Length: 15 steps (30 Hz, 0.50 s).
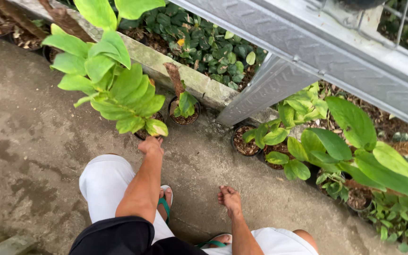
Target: The person removes a plant from a small black pot, loosens the root ball, and repots it into a larger black pot using a bark-based growing medium. The person then places the repotted plant on a metal shelf among other potted plants.
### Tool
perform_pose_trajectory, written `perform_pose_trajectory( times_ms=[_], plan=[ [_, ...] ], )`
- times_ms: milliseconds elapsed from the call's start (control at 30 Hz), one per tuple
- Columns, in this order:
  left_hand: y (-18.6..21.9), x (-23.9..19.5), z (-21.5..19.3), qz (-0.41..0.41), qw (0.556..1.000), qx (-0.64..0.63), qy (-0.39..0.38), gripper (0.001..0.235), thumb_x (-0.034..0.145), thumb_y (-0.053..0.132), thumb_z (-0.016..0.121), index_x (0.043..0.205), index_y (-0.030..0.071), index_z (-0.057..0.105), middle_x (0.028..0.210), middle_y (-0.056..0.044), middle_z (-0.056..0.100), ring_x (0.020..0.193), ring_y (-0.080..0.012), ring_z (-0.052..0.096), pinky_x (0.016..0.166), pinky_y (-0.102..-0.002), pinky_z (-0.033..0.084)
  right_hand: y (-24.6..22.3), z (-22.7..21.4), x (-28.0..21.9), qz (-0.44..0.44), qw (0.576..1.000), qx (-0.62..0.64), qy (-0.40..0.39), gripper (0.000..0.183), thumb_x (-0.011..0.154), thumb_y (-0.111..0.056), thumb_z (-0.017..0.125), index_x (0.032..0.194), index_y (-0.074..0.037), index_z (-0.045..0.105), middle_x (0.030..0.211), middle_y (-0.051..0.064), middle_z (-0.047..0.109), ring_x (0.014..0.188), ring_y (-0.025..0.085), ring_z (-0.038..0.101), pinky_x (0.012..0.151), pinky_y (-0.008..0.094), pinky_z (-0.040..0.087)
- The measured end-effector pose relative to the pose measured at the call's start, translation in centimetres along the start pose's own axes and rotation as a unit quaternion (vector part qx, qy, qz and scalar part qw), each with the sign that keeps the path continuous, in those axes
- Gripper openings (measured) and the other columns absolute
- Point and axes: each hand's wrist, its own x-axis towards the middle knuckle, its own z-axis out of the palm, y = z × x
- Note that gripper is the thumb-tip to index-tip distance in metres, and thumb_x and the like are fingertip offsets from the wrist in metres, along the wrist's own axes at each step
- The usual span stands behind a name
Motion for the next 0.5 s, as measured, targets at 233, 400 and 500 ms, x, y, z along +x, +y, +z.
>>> perform_pose_trajectory(
  times_ms=[233, 400, 500],
  plan=[
    [0.2, -5.7, -6.2, -0.066, 0.995, -0.041, 0.066, 0.038, 0.096, -0.004, 0.052, 0.13, -0.021, 0.054, 0.115, -0.028, 0.073, 0.084, -0.0335, 0.078, 0.075, -0.041, 0.064, -3.2, 0.1, -2.2, -0.007, 0.998, -0.036, -0.043, 0.024, 0.098, -0.028, 0.066, 0.104, -0.006, 0.073, 0.078, 0.005, 0.069, 0.067, 0.014, 0.062, 0.061, 0.031, 0.054],
    [1.3, -12.6, -11.8, -0.115, 0.99, 0.029, 0.077, 0.038, 0.096, 0.001, 0.049, 0.134, -0.006, 0.049, 0.115, -0.02, 0.069, 0.087, -0.0317, 0.073, 0.067, -0.053, 0.051, -6.7, -1.0, -6.8, -0.028, 0.993, -0.085, -0.071, 0.029, 0.1, -0.03, 0.065, 0.102, -0.002, 0.071, 0.079, 0.003, 0.068, 0.067, 0.012, 0.06, 0.061, 0.029, 0.053],
    [2.4, -17.7, -14.1, -0.09, 0.995, 0.025, 0.045, 0.039, 0.093, 0.0, 0.052, 0.131, -0.001, 0.053, 0.112, -0.018, 0.07, 0.087, -0.0302, 0.073, 0.064, -0.046, 0.056, -10.6, -1.1, -11.2, -0.067, 0.99, -0.095, -0.074, 0.026, 0.099, -0.028, 0.064, 0.104, -0.003, 0.072, 0.079, 0.003, 0.069, 0.067, 0.011, 0.061, 0.062, 0.027, 0.052]
  ],
)
